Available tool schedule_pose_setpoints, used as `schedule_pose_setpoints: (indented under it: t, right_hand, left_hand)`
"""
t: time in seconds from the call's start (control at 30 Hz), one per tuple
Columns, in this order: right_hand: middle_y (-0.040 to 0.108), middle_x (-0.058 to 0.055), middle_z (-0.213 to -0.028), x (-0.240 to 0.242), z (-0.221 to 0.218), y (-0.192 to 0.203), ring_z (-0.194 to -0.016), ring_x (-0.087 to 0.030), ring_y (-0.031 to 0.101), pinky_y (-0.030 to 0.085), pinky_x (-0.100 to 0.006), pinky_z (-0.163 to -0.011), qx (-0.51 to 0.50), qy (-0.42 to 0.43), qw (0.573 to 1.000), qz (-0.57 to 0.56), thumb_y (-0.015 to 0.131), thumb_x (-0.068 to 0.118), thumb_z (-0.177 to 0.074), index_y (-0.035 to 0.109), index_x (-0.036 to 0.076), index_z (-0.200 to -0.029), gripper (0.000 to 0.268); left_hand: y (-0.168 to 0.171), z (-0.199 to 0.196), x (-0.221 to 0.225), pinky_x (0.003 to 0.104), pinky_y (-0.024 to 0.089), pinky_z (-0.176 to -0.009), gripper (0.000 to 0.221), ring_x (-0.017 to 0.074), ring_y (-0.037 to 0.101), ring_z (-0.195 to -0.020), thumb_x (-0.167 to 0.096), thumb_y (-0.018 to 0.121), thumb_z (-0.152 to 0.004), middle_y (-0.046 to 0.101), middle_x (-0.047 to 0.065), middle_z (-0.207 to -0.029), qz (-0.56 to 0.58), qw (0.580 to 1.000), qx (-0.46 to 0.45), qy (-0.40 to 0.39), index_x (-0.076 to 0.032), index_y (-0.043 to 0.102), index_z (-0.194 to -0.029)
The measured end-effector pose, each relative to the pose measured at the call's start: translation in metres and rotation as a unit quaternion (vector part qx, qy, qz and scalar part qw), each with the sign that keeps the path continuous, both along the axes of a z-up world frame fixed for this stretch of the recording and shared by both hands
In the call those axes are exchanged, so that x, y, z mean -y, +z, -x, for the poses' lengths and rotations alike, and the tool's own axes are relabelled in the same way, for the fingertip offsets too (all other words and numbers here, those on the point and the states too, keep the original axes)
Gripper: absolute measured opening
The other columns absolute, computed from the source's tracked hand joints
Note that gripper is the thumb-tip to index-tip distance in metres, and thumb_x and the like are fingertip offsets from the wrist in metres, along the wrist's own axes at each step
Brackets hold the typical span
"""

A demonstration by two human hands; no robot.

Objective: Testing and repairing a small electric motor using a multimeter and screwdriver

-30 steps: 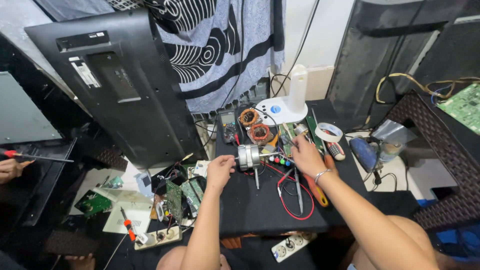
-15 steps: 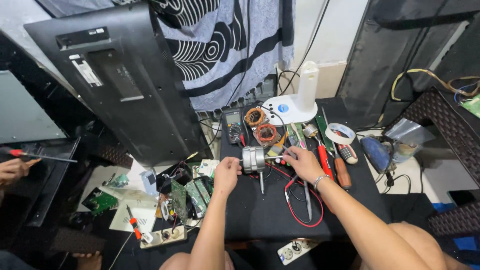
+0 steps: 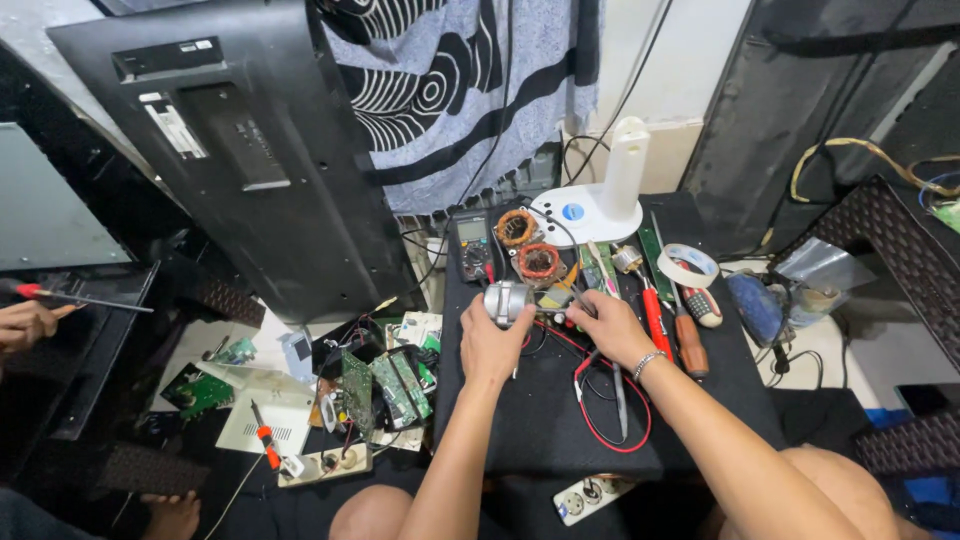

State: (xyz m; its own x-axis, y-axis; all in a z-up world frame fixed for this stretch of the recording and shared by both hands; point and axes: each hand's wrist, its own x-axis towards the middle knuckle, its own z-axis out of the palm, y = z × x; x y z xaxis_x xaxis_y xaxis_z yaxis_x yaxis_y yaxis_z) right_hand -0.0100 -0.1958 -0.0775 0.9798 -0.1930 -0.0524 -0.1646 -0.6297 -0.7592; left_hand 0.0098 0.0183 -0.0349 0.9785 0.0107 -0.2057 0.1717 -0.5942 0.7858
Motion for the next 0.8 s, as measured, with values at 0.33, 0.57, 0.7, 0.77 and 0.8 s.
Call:
schedule_pose_setpoints:
  t: [0.33,0.57,0.7,0.77,0.8]
  right_hand:
    - [0.074,-0.019,-0.075,-0.004,0.000,-0.002,-0.087,-0.040,0.072,0.054,-0.045,-0.080,-0.009,-0.022,0.999,-0.025,0.061,0.045,-0.097,0.074,0.010,-0.077,0.042]
    - [0.073,-0.018,-0.078,-0.003,0.001,0.005,-0.089,-0.039,0.071,0.054,-0.047,-0.078,0.019,0.000,1.000,0.004,0.072,0.037,-0.089,0.072,0.011,-0.089,0.026]
    - [0.075,-0.016,-0.075,0.001,-0.003,-0.006,-0.087,-0.037,0.073,0.054,-0.044,-0.081,-0.029,-0.013,0.999,-0.021,0.060,0.045,-0.097,0.074,0.012,-0.074,0.043]
    - [0.075,-0.018,-0.077,0.002,-0.004,-0.008,-0.090,-0.039,0.073,0.054,-0.046,-0.082,-0.029,-0.016,0.999,-0.015,0.062,0.046,-0.096,0.076,0.012,-0.078,0.041]
    - [0.076,-0.020,-0.080,0.003,-0.003,-0.010,-0.093,-0.041,0.072,0.055,-0.047,-0.083,-0.027,-0.020,0.999,-0.011,0.063,0.047,-0.095,0.078,0.011,-0.081,0.041]
  left_hand:
    - [-0.031,-0.011,0.006,0.057,0.051,-0.098,0.085,0.0481,0.064,-0.115,-0.053,0.080,-0.072,0.049,0.019,-0.145,-0.039,0.996,0.083,0.006,-0.007,0.047,-0.136]
    - [-0.035,-0.013,0.004,0.057,0.053,-0.096,0.077,0.0467,0.066,-0.111,-0.052,0.082,-0.069,0.055,0.015,-0.136,-0.043,0.993,0.109,0.012,-0.010,0.052,-0.126]
    - [-0.039,-0.012,0.002,0.056,0.051,-0.098,0.086,0.0453,0.063,-0.118,-0.052,0.079,-0.071,0.050,0.017,-0.147,-0.039,0.994,0.103,0.009,-0.008,0.048,-0.138]
    - [-0.035,-0.010,0.005,0.056,0.051,-0.099,0.087,0.0451,0.061,-0.120,-0.051,0.079,-0.072,0.048,0.018,-0.150,-0.036,0.994,0.106,0.011,-0.008,0.046,-0.140]
    - [-0.033,-0.008,0.006,0.056,0.050,-0.100,0.089,0.0449,0.060,-0.122,-0.051,0.078,-0.072,0.046,0.019,-0.152,-0.034,0.993,0.110,0.011,-0.009,0.044,-0.143]
